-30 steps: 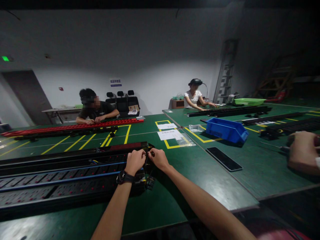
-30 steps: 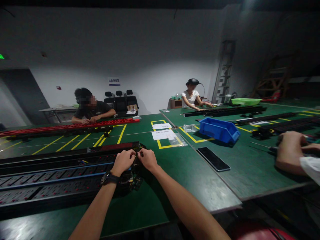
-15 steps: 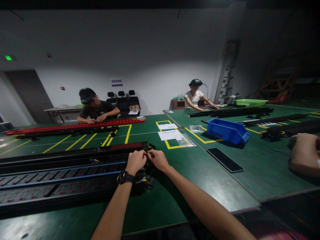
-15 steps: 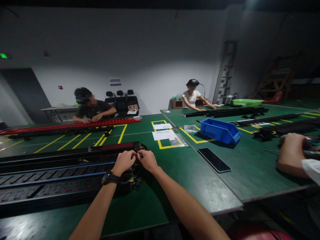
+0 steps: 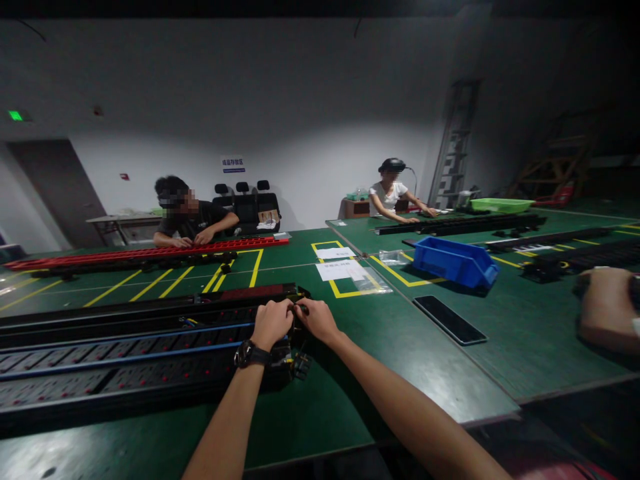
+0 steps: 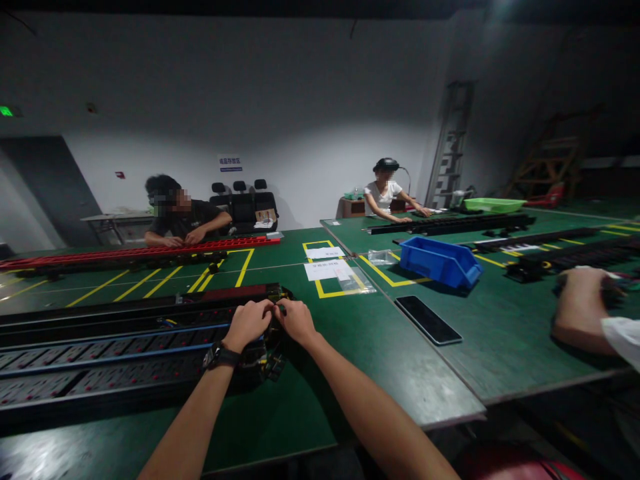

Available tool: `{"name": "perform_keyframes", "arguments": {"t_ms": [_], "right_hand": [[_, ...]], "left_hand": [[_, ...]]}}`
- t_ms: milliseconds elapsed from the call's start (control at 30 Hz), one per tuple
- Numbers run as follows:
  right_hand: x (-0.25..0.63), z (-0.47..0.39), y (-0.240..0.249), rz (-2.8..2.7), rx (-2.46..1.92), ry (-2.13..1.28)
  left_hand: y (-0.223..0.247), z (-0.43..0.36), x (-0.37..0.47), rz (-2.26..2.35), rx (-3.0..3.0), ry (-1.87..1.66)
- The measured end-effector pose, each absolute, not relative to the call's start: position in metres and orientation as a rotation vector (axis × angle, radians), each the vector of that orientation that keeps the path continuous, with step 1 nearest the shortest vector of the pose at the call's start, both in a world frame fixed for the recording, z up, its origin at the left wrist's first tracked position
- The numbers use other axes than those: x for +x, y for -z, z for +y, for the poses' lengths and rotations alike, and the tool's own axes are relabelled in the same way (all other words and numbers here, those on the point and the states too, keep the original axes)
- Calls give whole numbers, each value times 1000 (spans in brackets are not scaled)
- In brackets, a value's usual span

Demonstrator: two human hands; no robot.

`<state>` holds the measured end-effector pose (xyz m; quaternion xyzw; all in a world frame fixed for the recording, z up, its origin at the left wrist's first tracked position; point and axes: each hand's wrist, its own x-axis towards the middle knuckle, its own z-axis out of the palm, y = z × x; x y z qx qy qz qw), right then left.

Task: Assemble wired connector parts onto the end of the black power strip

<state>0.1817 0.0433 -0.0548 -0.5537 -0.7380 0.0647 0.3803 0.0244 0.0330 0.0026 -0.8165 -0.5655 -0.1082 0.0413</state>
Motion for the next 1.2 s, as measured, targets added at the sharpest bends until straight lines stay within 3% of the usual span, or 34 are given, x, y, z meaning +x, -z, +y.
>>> {"name": "perform_keyframes", "arguments": {"t_ms": [200, 667, 1200], "right_hand": [[196, 50, 48, -1761, -1662, -84], [303, 70, 51, -1458, -2113, -390], [300, 59, 38, -1653, -2286, -347]], "left_hand": [[-3, 32, 25, -1765, -2507, 370], [-1, 34, 22, -1800, -2474, 453], [-6, 32, 23, -1833, -2444, 420]]}}
